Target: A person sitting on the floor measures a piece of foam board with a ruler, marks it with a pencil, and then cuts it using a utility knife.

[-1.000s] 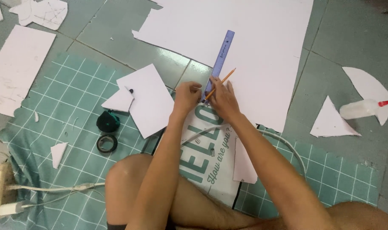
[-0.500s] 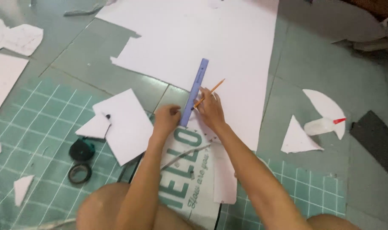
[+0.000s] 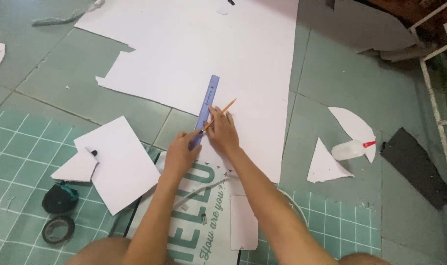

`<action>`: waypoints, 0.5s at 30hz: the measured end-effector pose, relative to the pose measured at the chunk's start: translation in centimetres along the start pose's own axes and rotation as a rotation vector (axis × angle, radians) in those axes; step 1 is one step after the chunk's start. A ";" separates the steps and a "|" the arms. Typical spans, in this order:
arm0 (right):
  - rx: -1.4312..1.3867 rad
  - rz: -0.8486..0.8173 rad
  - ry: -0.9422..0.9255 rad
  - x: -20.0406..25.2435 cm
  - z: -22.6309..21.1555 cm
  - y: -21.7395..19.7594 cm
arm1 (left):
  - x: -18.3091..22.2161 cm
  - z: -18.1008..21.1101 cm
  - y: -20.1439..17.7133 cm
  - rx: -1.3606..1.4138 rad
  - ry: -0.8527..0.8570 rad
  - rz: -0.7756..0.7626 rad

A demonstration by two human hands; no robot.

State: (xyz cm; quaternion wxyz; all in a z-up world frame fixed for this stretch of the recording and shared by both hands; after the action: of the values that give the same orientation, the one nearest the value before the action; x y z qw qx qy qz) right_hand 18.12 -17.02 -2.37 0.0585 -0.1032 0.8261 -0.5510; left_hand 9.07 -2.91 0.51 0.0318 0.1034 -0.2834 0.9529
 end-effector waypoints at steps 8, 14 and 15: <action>0.000 -0.063 0.033 0.5 -1.5 -1.5 | -0.4 0.9 -0.4 -0.005 0.003 -0.009; -0.001 -0.101 0.046 0.6 -1.5 -1.5 | -0.8 0.3 0.1 -0.043 -0.001 -0.002; -0.011 -0.093 0.035 0.7 -1.8 -1.9 | -1.0 0.1 0.2 -0.033 0.000 0.008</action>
State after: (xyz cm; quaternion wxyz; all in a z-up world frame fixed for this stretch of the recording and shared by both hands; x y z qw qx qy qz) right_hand 17.29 -16.27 0.07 0.0179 -0.1321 0.8244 -0.5501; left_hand 10.02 -3.14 0.22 0.0297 0.1016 -0.2995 0.9482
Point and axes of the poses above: each hand's wrist, its own x-axis away from the middle knuckle, its own y-axis out of the palm, z = x × y, the point moved 8 cm from there along -x, towards the middle knuckle, and after that the axes turned 5 degrees about y, right-handed, at the moved point
